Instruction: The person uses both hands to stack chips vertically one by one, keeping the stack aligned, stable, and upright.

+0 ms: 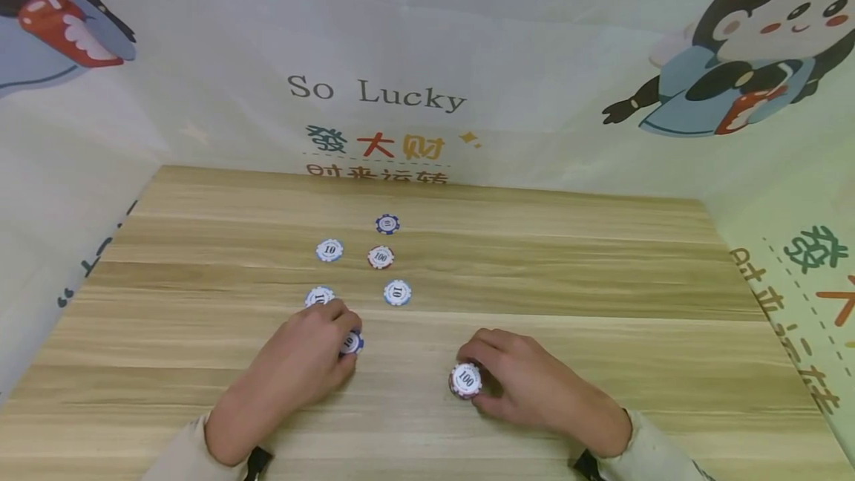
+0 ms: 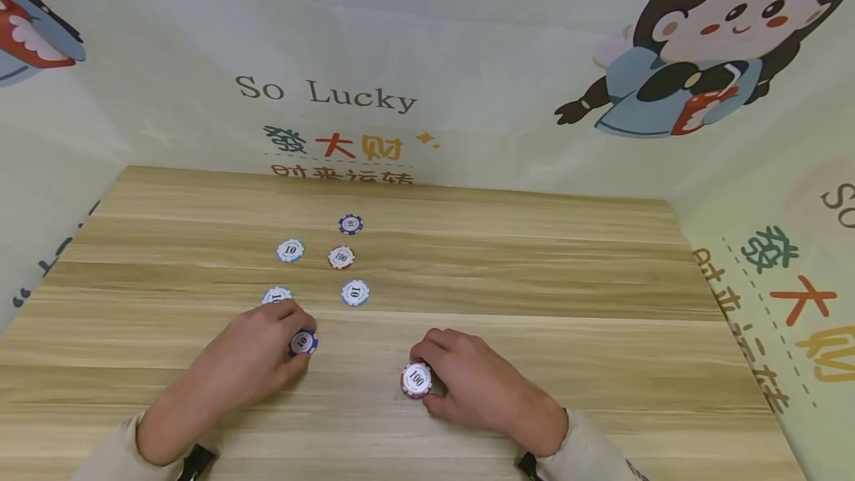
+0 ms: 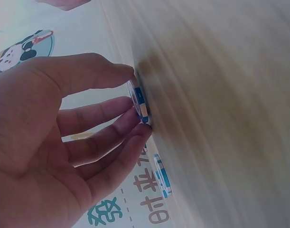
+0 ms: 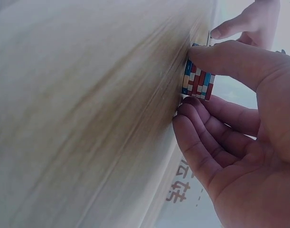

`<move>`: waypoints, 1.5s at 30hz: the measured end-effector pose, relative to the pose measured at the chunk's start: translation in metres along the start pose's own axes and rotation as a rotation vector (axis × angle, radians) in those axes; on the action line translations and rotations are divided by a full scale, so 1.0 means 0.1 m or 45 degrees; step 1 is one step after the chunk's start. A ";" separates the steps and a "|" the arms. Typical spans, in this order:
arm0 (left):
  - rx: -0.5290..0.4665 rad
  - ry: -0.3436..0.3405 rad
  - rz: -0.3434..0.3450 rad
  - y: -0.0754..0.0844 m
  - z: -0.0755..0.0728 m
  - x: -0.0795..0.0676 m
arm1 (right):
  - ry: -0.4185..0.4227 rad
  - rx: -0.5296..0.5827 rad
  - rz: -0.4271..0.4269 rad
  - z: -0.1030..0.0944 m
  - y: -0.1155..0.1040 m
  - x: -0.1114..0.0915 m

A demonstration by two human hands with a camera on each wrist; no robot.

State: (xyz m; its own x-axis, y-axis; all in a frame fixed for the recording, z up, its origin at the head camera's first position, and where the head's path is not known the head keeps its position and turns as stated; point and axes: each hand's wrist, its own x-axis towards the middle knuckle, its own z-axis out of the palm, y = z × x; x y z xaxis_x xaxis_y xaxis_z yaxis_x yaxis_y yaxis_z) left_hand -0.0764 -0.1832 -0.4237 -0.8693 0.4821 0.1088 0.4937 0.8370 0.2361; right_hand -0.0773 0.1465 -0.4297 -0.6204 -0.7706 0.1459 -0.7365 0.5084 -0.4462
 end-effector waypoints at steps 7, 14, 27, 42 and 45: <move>-0.049 0.010 0.040 0.03 0.00 0.02 | 0.007 -0.003 -0.001 0.00 0.00 -0.01; -0.115 0.034 0.110 0.09 0.03 0.06 | 0.022 -0.013 -0.021 0.02 0.02 -0.01; -0.229 -0.001 0.173 0.33 0.11 0.18 | 0.005 -0.009 0.005 0.02 0.03 -0.01; -0.253 -0.081 0.310 0.60 0.13 0.28 | -0.008 0.034 0.020 0.00 0.05 -0.01; -0.251 -0.046 0.375 0.65 0.14 0.30 | -0.003 0.034 0.013 0.00 0.05 -0.01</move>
State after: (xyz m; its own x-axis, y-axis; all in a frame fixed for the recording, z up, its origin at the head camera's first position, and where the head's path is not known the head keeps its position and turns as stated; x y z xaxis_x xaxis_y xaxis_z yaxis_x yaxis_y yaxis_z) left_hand -0.0697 -0.1105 -0.4183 -0.6871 0.7073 0.1663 0.7061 0.5961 0.3821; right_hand -0.0801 0.1495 -0.4318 -0.6269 -0.7666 0.1390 -0.7227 0.5056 -0.4711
